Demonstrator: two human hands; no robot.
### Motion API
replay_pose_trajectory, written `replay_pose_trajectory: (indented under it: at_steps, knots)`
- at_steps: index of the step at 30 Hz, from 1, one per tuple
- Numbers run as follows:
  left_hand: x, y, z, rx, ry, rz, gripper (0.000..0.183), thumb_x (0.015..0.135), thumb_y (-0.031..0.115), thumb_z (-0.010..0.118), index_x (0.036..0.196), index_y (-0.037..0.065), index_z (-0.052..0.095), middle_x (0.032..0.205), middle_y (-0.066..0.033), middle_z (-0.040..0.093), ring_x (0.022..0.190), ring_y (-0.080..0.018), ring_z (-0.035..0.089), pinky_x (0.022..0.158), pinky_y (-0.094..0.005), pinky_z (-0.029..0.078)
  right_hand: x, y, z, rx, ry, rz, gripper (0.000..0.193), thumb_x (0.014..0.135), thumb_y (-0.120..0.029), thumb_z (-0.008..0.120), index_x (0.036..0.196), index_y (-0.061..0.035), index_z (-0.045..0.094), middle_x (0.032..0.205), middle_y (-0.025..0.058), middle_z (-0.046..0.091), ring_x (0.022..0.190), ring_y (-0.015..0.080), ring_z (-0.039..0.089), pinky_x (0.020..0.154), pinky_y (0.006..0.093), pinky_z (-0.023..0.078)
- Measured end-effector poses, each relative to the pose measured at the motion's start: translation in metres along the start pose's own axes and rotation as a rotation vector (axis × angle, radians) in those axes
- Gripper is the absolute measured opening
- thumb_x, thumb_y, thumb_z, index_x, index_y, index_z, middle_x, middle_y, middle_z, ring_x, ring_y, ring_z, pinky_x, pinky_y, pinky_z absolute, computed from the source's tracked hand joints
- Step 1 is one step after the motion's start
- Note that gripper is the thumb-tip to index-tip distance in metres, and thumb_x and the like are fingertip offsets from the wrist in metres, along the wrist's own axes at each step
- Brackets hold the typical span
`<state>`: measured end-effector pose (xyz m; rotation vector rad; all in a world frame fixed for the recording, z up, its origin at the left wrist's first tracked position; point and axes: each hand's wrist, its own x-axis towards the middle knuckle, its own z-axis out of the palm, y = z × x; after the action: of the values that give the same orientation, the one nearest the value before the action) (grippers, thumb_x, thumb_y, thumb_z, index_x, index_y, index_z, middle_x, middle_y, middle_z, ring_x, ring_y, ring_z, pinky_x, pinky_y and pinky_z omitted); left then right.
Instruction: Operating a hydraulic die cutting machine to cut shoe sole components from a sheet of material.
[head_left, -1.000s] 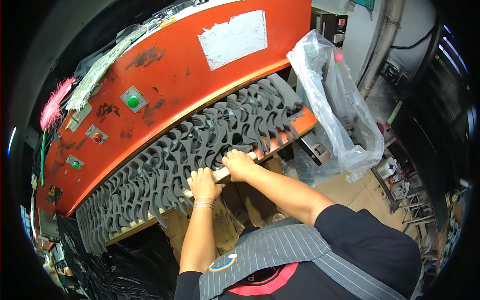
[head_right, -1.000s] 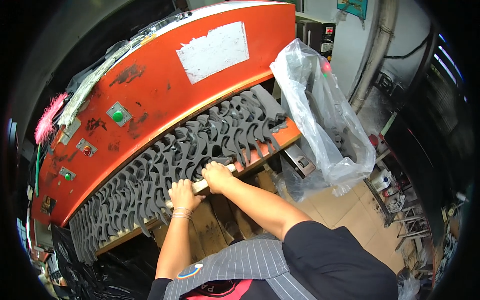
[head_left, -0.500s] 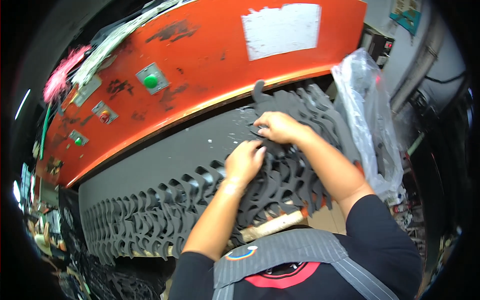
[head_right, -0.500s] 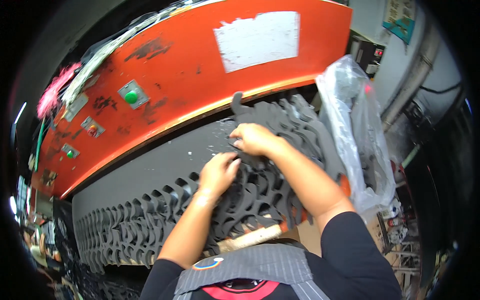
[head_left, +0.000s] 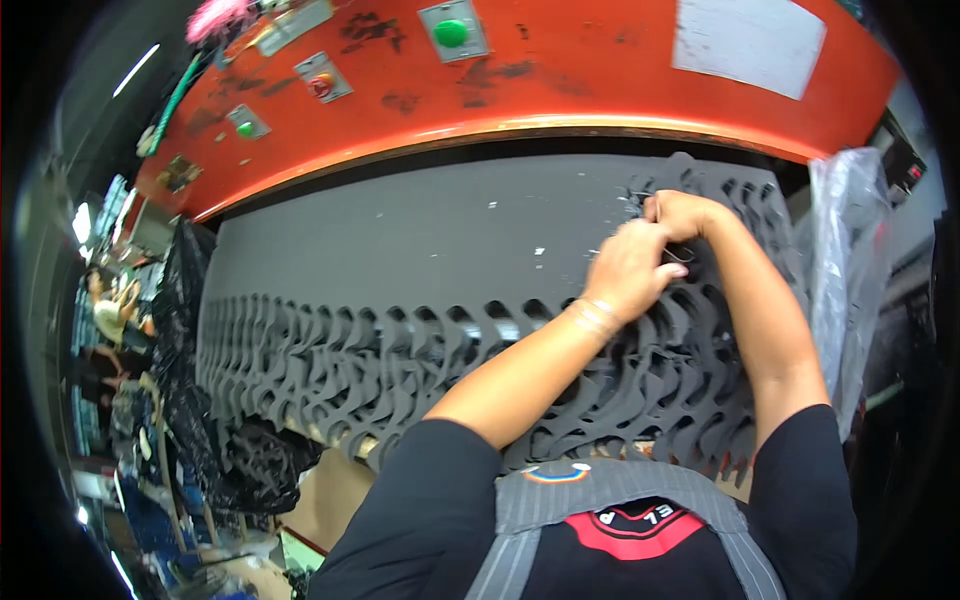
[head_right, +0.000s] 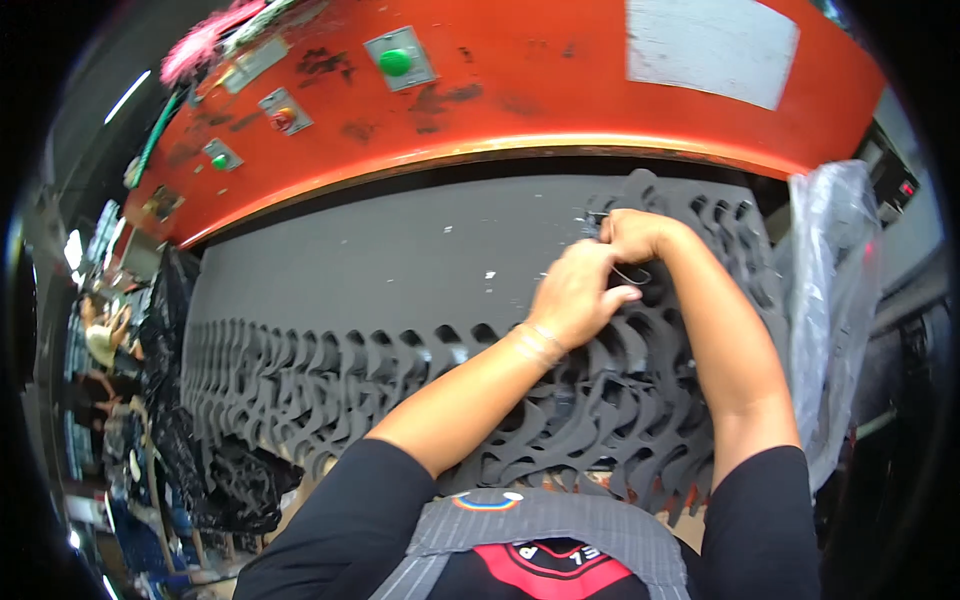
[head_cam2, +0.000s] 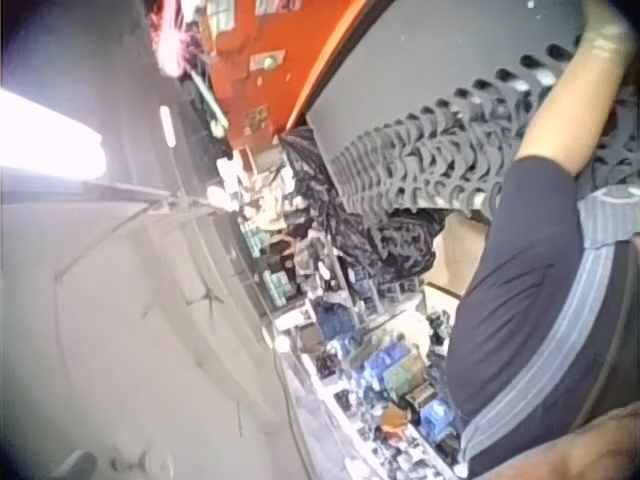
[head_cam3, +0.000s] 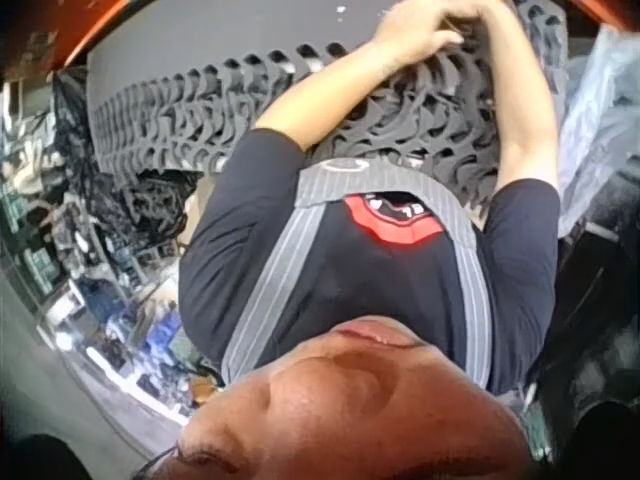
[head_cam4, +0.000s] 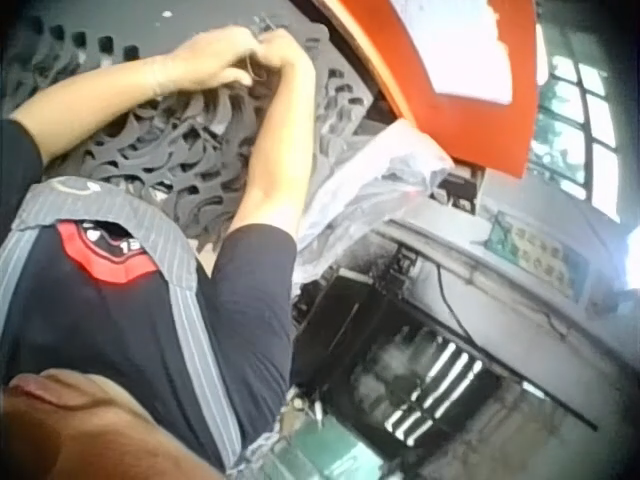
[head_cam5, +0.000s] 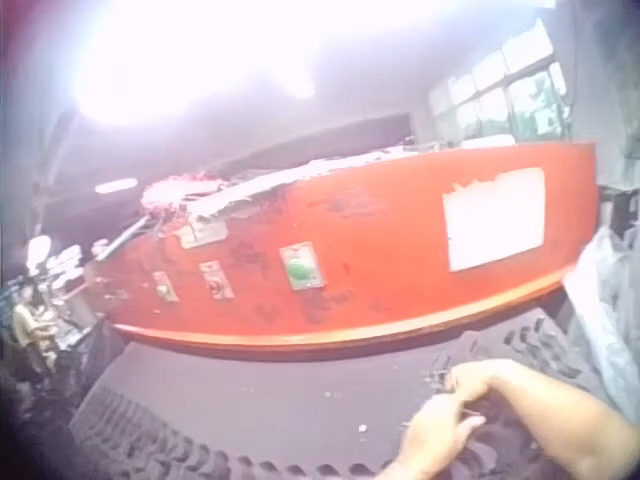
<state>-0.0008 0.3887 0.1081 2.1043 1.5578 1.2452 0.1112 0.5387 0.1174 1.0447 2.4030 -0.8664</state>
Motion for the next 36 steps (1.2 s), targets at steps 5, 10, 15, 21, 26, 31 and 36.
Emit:
replay_pose_trajectory:
  at_steps: [5,10,15,21,26,31,36]
  knots:
    - [-0.014,-0.034,-0.01,0.376,-0.371,0.0,0.046,0.083,0.037,0.062,0.112,0.001,0.062,0.122,-0.0163,0.059,0.121,-0.0299,0.051,0.097,-0.0432,0.043,-0.052,0.031,-0.012,1.325,0.541,-0.167,0.011,0.074,-0.01,0.067,0.066,-0.004,0.064,0.068,0.0017,0.063,0.063,0.0089,0.056,0.058,0.0259,0.044]
    - [0.008,-0.083,-0.049,-0.217,-0.232,-0.336,0.036,0.089,0.032,0.059,0.114,0.006,0.064,0.11,-0.0159,0.065,0.109,-0.0272,0.059,0.094,-0.0358,0.046,-0.072,-0.052,-0.032,0.573,0.532,-0.343,0.017,0.071,-0.021,0.069,0.078,-0.0054,0.071,0.072,0.0062,0.067,0.064,0.0133,0.06,0.06,0.0288,0.047]
    - [-0.004,-0.103,-0.046,-0.261,0.183,-0.472,0.054,0.099,0.039,0.04,0.137,0.001,0.043,0.135,-0.0179,0.051,0.127,-0.0289,0.046,0.108,-0.0373,0.031,0.001,-0.079,0.034,-0.023,0.504,-0.06,0.024,0.07,-0.027,0.065,0.083,-0.0069,0.069,0.08,0.0156,0.066,0.081,0.0342,0.064,0.076,0.0407,0.051]
    - [-0.008,-0.094,-0.051,0.286,-0.207,-0.245,0.06,0.096,0.04,0.043,0.143,0.002,0.035,0.141,-0.0174,0.044,0.136,-0.0274,0.035,0.114,-0.0435,0.017,-0.03,-0.032,0.076,0.327,0.769,-0.573,0.09,0.064,-0.034,0.083,0.139,-0.0059,0.04,0.135,0.0212,0.045,0.12,0.037,0.046,0.102,0.0442,0.038]
    - [0.001,-0.086,-0.052,0.3,-0.218,-0.22,0.062,0.093,0.037,0.047,0.141,-0.002,0.036,0.14,-0.0211,0.044,0.133,-0.0296,0.039,0.112,-0.0457,0.02,-0.034,-0.033,0.081,0.223,0.769,-0.437,0.097,0.058,-0.034,0.084,0.139,-0.005,0.039,0.131,0.0189,0.05,0.122,0.0338,0.045,0.104,0.0417,0.034]
    - [0.0,-0.087,-0.051,0.339,-0.233,-0.177,0.061,0.093,0.034,0.047,0.139,-0.004,0.037,0.139,-0.022,0.045,0.133,-0.0299,0.039,0.112,-0.0455,0.021,-0.033,-0.034,0.075,0.236,0.713,-0.371,0.1,0.056,-0.035,0.085,0.138,-0.0029,0.039,0.124,0.0167,0.055,0.118,0.0333,0.048,0.103,0.0416,0.034]
    - [-0.002,-0.085,-0.053,0.323,-0.246,-0.21,0.068,0.09,0.039,0.049,0.14,-0.005,0.035,0.139,-0.0224,0.044,0.135,-0.0301,0.037,0.113,-0.0433,0.02,-0.037,-0.039,0.076,0.198,0.701,-0.316,0.104,0.054,-0.037,0.086,0.14,-0.0038,0.037,0.127,0.0181,0.053,0.12,0.0345,0.047,0.104,0.041,0.033]
